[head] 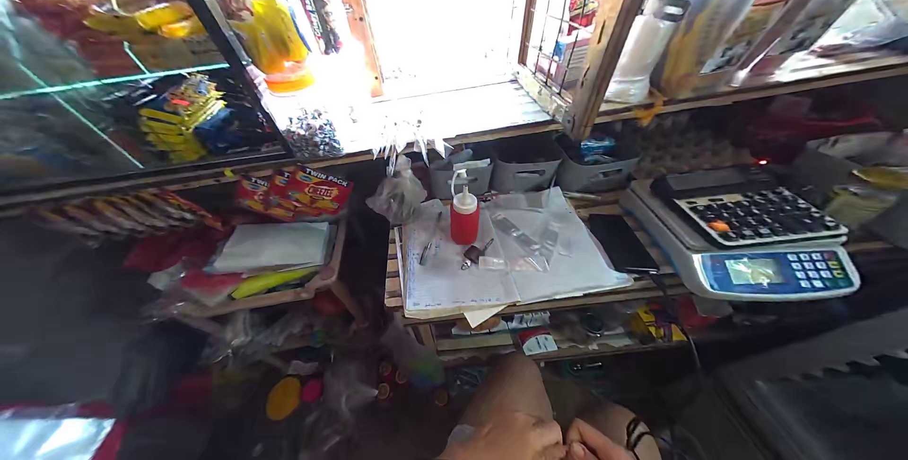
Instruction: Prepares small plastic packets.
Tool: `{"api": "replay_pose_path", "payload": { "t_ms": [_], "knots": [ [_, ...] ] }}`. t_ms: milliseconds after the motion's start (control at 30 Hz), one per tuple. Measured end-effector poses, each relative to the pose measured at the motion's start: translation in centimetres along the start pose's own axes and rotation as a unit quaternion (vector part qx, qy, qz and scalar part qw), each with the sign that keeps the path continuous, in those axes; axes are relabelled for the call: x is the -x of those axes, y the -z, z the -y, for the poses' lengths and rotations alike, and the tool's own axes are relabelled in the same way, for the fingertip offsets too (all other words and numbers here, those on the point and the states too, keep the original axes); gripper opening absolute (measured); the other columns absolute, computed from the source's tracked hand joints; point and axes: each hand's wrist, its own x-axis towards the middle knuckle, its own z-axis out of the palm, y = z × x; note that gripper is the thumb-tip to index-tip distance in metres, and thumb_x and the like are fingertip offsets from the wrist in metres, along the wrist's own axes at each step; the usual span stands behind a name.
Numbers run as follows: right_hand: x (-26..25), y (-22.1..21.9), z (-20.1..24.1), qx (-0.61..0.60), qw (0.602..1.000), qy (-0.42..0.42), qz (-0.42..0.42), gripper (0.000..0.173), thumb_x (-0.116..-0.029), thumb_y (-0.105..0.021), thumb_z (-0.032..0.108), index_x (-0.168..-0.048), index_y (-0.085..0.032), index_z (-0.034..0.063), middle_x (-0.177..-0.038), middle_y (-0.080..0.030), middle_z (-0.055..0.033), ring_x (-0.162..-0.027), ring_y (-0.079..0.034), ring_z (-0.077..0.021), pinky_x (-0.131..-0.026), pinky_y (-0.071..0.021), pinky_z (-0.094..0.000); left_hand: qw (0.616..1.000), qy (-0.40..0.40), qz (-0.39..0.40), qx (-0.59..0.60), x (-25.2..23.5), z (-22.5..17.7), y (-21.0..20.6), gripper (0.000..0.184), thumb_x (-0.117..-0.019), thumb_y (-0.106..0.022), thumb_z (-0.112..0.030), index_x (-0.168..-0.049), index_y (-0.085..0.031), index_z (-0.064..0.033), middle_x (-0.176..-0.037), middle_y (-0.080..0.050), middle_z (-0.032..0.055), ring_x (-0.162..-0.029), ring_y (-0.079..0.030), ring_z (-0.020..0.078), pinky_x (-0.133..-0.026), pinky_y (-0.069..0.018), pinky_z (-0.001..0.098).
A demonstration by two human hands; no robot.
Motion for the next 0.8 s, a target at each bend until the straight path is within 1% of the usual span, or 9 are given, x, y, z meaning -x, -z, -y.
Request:
{"api": "replay_pose_path", "payload": {
  "t_ms": [133,300,367,433,500,567,633,733,800],
  "knots": [
    [-0.5,-0.8,0.4,0.22,0.972,0.038,-0.07,0.027,-0.1008,-0.062,0.028,-0.104,-0.072,0.0028,-0.112,-0.066,-0.0189,-0.109,-0.063,-0.0326,-0.099,-0.0486,-0.0547,0.998,0.037,0.024,0.034,-0.2,0.6,-0.6,0.031,-0.108,-0.048,-0.022,-0.1,-0.069,-0.001,-0.086,-0.071,0.0164,-0.08,-0.071,0.0305,-0.074,-0.057,0.0495],
    [-1.7,-0.9,2.7,0.373,0.908,0.021,-0.191,0.018,-0.0968,-0.069,0.03,-0.098,-0.082,0.0168,-0.089,-0.074,-0.006,-0.088,-0.071,-0.026,-0.083,-0.0548,-0.0523,0.981,0.125,-0.009,0.146,-1.0,0.8,-1.1,0.03,-0.1082,-0.045,-0.018,-0.108,-0.068,0.0007,-0.088,-0.07,0.0155,-0.081,-0.07,0.0269,-0.077,-0.0568,0.0458],
    [-2.5,-0.8,3.0,0.284,0.915,0.038,-0.283,0.017,-0.0952,-0.07,0.024,-0.101,-0.083,0.0133,-0.088,-0.076,-0.0048,-0.085,-0.072,-0.0202,-0.079,-0.0586,-0.0449,0.9,0.155,-0.036,0.405,-0.9,1.3,-2.1,0.032,-0.1112,-0.035,-0.021,-0.107,-0.061,-0.0031,-0.082,-0.058,0.0023,-0.068,-0.055,0.0092,-0.065,-0.0486,0.0252],
    [-3.4,-0.5,3.4,0.104,0.937,0.082,-0.323,0.015,-0.095,-0.071,0.019,-0.103,-0.082,0.0114,-0.091,-0.077,-0.0005,-0.084,-0.072,-0.0092,-0.077,-0.0613,-0.027,0.741,0.146,-0.002,0.655,-0.4,1.8,-3.3,0.026,-0.1099,-0.034,-0.025,-0.109,-0.057,-0.0142,-0.09,-0.06,-0.0044,-0.078,-0.059,0.0075,-0.074,-0.053,0.027],
    [-3.7,-0.1,4.7,-0.081,0.964,0.139,-0.212,0.015,-0.0966,-0.069,0.015,-0.103,-0.081,0.0094,-0.094,-0.077,-0.0032,-0.085,-0.072,-0.0102,-0.077,-0.0612,-0.0255,0.683,0.104,0.029,0.723,-0.1,2.6,-4.0,0.022,-0.1086,-0.042,-0.025,-0.116,-0.061,-0.016,-0.1,-0.065,-0.0026,-0.093,-0.064,0.0116,-0.087,-0.0543,0.0327],
    [-3.7,0.4,5.6,-0.134,0.977,0.168,-0.006,0.014,-0.0978,-0.07,0.018,-0.104,-0.08,0.0092,-0.092,-0.076,-0.0023,-0.082,-0.07,-0.0061,-0.075,-0.0597,-0.0225,0.75,0.087,0.028,0.655,-0.3,2.9,-2.4,0.019,-0.1056,-0.05,-0.02,-0.113,-0.067,-0.0132,-0.099,-0.071,-0.0044,-0.092,-0.067,0.0077,-0.087,-0.0563,0.0297],
    [-3.4,0.7,6.2,-0.053,0.987,0.121,0.093,0.013,-0.0963,-0.072,0.017,-0.103,-0.08,0.0088,-0.089,-0.076,-0.0005,-0.075,-0.067,-0.0025,-0.068,-0.0567,-0.0208,0.845,0.07,0.036,0.529,-0.9,3.7,-0.1,0.021,-0.1074,-0.048,-0.017,-0.109,-0.066,-0.0053,-0.093,-0.068,-0.0035,-0.086,-0.066,0.0048,-0.084,-0.0559,0.0283],
    [-2.7,0.3,6.1,0.146,0.988,-0.004,-0.046,0.014,-0.0934,-0.07,0.024,-0.101,-0.081,0.0185,-0.085,-0.075,0.0041,-0.067,-0.066,-0.0082,-0.063,-0.0576,-0.0359,0.925,0.106,-0.082,0.355,-1.6,3.6,1.9,0.02,-0.1025,-0.058,-0.011,-0.108,-0.075,-0.001,-0.093,-0.072,0.0049,-0.082,-0.068,0.0082,-0.079,-0.0584,0.0279],
    [-3.1,-0.5,5.7,0.153,0.967,-0.031,-0.202,0.015,-0.0943,-0.069,0.026,-0.101,-0.078,0.0167,-0.085,-0.074,0.0043,-0.068,-0.067,-0.0083,-0.063,-0.0587,-0.0344,0.925,0.114,-0.203,0.301,-1.8,2.4,1.8,0.015,-0.0984,-0.067,-0.011,-0.107,-0.078,-0.0042,-0.097,-0.074,0.0055,-0.086,-0.07,0.0095,-0.081,-0.0607,0.0269]
  ]
}}
